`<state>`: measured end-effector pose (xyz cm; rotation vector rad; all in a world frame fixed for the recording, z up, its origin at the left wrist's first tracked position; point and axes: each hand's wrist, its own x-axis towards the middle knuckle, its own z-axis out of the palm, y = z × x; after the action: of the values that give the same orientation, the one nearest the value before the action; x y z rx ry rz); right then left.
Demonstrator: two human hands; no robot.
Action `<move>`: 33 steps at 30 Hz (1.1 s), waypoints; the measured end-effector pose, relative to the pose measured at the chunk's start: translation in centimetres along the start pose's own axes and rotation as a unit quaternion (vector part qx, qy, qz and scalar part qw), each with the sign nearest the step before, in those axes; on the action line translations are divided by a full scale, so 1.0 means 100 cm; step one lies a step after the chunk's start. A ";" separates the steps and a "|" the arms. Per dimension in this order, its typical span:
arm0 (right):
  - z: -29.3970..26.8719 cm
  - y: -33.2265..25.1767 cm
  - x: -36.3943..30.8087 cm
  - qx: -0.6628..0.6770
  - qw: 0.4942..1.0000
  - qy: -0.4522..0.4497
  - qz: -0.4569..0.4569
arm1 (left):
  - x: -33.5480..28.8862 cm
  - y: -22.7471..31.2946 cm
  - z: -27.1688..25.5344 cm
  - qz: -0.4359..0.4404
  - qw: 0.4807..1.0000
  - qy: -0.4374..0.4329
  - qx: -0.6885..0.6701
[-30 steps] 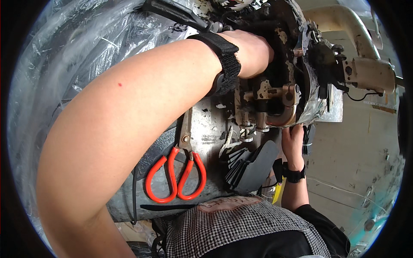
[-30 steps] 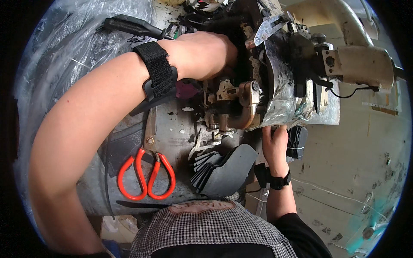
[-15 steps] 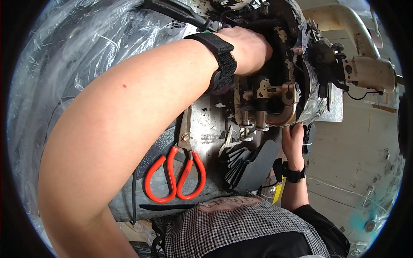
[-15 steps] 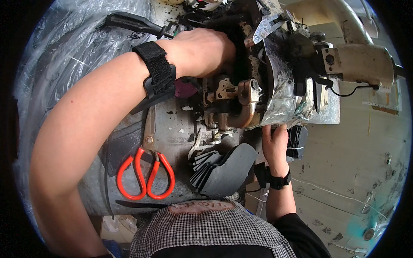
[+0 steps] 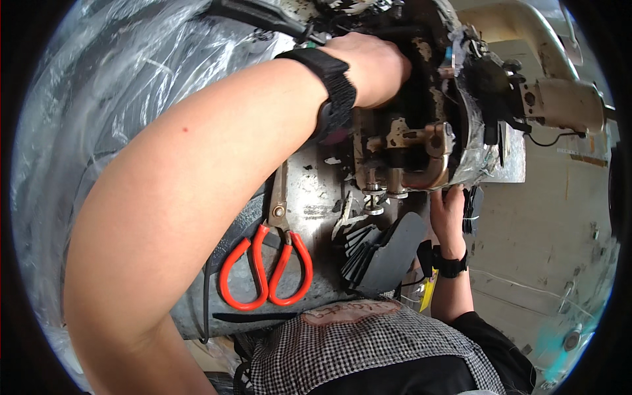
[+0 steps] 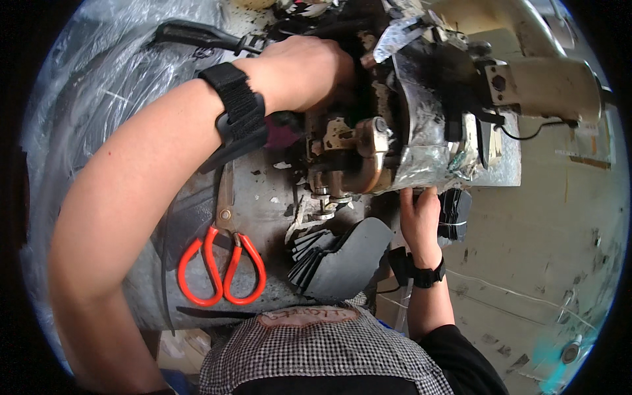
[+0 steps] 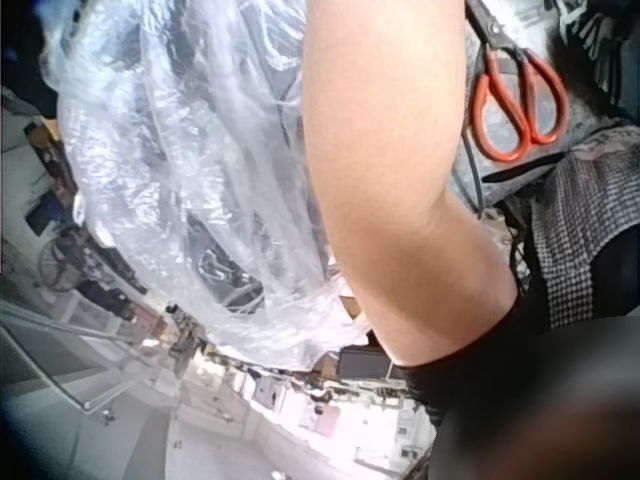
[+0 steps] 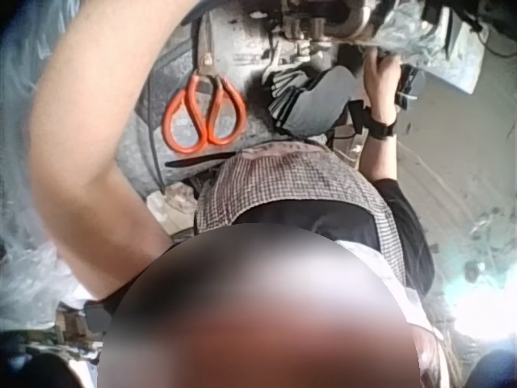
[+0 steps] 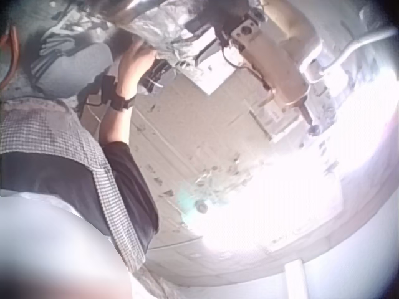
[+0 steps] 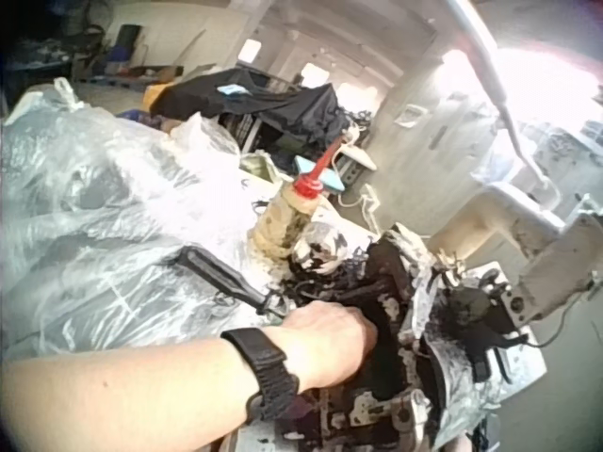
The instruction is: The person sharpens a rotating wheel on a machine with a metal tool, applies oil from a bottle, and trims pieces of black material with shears. They then press the material against the rotating wheel before placing the finished pieces onto a stack.
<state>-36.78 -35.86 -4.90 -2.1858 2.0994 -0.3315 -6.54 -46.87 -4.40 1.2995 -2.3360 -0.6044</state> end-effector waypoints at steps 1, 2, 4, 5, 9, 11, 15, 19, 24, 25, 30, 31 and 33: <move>0.002 0.001 0.001 0.016 1.000 0.002 -0.009 | -0.003 -0.002 0.002 0.012 1.000 0.026 0.004; 0.001 0.006 0.002 0.023 1.000 0.010 -0.010 | 0.005 -0.003 0.009 0.014 0.999 0.039 0.009; -0.002 -0.002 0.002 -0.016 1.000 0.003 0.017 | 0.011 -0.007 0.013 0.033 0.998 0.052 0.011; 0.000 -0.002 0.002 -0.011 1.000 0.010 -0.001 | 0.009 -0.008 0.015 0.029 0.998 0.056 0.022; 0.005 -0.001 0.002 -0.005 1.000 0.008 -0.001 | 0.004 -0.005 0.013 -0.014 0.998 0.056 0.021; 0.005 0.003 0.003 0.010 1.000 0.026 -0.015 | 0.002 0.001 0.012 -0.005 0.997 0.057 0.056; 0.002 0.001 0.002 0.015 0.999 0.029 0.006 | 0.002 0.013 0.007 -0.020 0.996 0.083 0.036; 0.004 -0.005 0.002 0.000 1.000 0.030 0.005 | 0.005 -0.004 0.016 -0.036 0.998 0.040 0.039; 0.003 -0.005 0.001 0.001 0.999 0.025 0.031 | 0.004 -0.003 0.013 -0.039 0.998 0.045 0.025; 0.002 -0.009 0.000 -0.005 0.999 0.013 0.030 | 0.002 -0.010 0.017 -0.058 0.997 0.057 0.008; -0.006 -0.008 0.000 0.032 0.997 -0.029 0.066 | -0.022 0.031 -0.025 -0.040 0.994 0.042 0.092; -0.007 -0.007 -0.001 0.042 0.996 -0.023 0.068 | -0.033 0.041 -0.039 -0.041 0.992 -0.001 0.116; -0.009 -0.003 -0.001 0.090 0.995 -0.027 0.026 | -0.056 0.055 -0.053 -0.103 0.987 0.007 0.121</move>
<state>-36.67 -35.68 -4.01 -2.0122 2.0100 -0.4342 -4.77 -40.37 2.20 1.6639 -2.3365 -0.3793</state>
